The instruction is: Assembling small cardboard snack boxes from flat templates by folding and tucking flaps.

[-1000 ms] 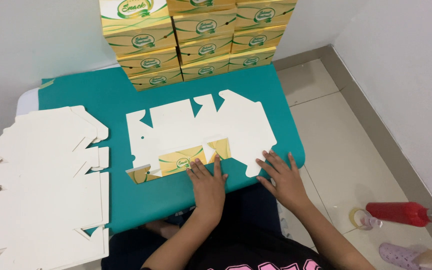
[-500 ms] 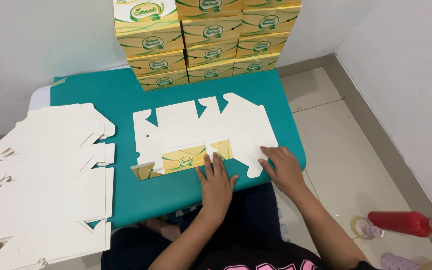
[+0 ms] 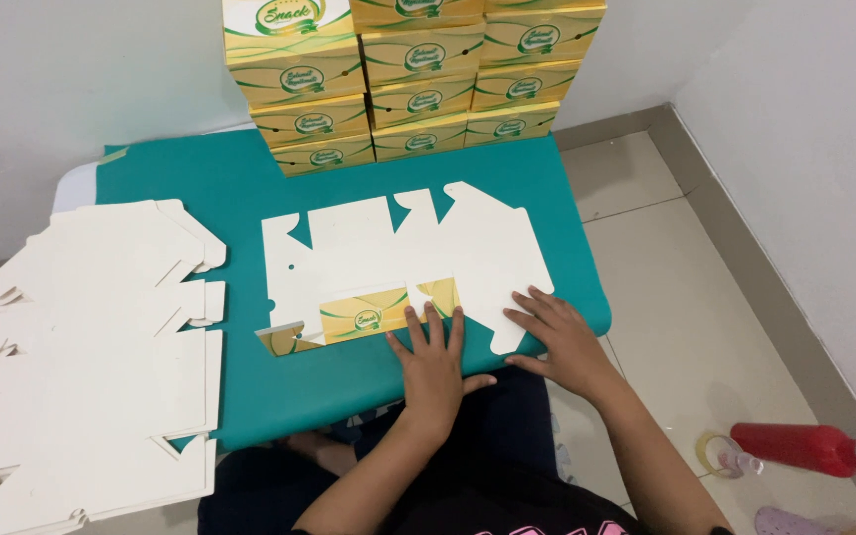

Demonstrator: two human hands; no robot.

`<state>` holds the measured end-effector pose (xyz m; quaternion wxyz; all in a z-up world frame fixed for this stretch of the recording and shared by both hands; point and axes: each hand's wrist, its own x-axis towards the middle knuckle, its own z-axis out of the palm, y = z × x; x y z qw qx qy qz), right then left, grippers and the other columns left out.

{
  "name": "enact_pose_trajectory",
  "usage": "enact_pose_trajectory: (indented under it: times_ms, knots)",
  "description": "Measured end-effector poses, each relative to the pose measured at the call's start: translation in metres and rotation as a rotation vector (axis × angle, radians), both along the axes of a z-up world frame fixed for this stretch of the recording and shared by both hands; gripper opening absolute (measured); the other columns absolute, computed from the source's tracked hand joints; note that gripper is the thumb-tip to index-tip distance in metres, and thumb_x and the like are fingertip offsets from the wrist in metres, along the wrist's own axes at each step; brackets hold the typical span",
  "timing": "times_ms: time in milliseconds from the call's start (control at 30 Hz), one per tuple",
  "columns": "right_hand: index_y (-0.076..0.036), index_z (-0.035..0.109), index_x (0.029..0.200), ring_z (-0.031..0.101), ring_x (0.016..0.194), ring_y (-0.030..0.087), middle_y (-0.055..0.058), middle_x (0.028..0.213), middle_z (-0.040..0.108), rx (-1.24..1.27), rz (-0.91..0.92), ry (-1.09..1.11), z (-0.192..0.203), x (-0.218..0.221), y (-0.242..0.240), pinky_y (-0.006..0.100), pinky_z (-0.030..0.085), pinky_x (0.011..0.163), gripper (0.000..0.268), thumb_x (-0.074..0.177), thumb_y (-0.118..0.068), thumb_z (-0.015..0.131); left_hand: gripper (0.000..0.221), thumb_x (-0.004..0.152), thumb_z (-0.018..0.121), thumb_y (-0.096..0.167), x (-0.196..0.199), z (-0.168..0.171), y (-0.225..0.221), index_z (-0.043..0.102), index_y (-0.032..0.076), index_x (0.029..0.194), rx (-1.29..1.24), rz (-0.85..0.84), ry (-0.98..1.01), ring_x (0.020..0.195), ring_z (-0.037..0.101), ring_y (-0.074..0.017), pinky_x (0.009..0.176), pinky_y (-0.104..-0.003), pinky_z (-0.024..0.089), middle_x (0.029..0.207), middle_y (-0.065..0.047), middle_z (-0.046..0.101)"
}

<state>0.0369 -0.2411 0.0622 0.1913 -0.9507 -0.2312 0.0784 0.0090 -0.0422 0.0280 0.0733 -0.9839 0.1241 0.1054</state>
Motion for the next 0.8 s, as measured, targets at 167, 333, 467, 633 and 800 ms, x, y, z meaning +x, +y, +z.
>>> enact_pose_trajectory:
  times_ms: [167,333,467,633,800]
  knots:
    - [-0.024,0.063,0.122,0.043,0.130,0.027,0.002,0.130,0.058,0.118,-0.037,0.088,0.007,0.016,-0.004,0.050,0.029,0.109,0.049,0.077,-0.036,0.075,0.114,0.067,0.034,0.088,-0.003,-0.002,-0.006,0.020,0.009,0.148,0.026,0.005,-0.050,0.134,0.022,-0.0546,0.093,-0.079,0.026,0.153,-0.019,0.018]
    - [-0.021,0.066,0.117,0.062,0.104,0.020,0.001,0.101,0.071,0.277,-0.239,-0.002,-0.013,0.037,0.002,0.039,0.047,0.093,0.034,0.086,-0.034,0.067,0.116,0.062,0.036,0.089,0.000,-0.008,-0.013,0.025,0.008,0.146,0.047,0.014,-0.085,0.131,0.026,-0.0557,0.091,-0.082,0.027,0.150,-0.017,0.024]
    - [-0.006,0.051,0.126,0.059,0.093,0.025,0.010,0.105,0.057,0.238,-0.397,-0.168,-0.025,0.041,0.023,0.043,0.050,0.079,0.046,0.091,-0.033,0.064,0.116,0.062,0.034,0.088,0.001,-0.004,-0.013,0.014,0.014,0.149,0.042,0.008,-0.084,0.129,0.026,-0.0576,0.087,-0.085,0.026,0.149,-0.016,0.024]
    - [-0.015,0.066,0.100,0.055,0.100,0.018,-0.002,0.094,0.057,-0.034,-0.292,-0.498,-0.048,0.032,0.037,0.035,0.043,0.082,0.011,0.093,-0.023,0.063,0.114,0.062,0.042,0.086,0.004,-0.009,-0.015,0.012,0.021,0.151,0.009,0.016,-0.096,0.127,0.029,-0.0584,0.085,-0.084,0.030,0.146,-0.014,0.028]
    - [-0.007,0.063,0.112,0.056,0.114,0.025,0.009,0.109,0.062,-0.070,-0.055,-0.535,-0.034,-0.001,0.065,0.040,0.039,0.100,0.024,0.092,-0.017,0.054,0.116,0.056,0.052,0.084,0.005,-0.025,-0.018,0.015,0.025,0.149,0.109,0.029,-0.145,0.127,0.029,-0.0592,0.085,-0.086,0.030,0.146,-0.012,0.029]
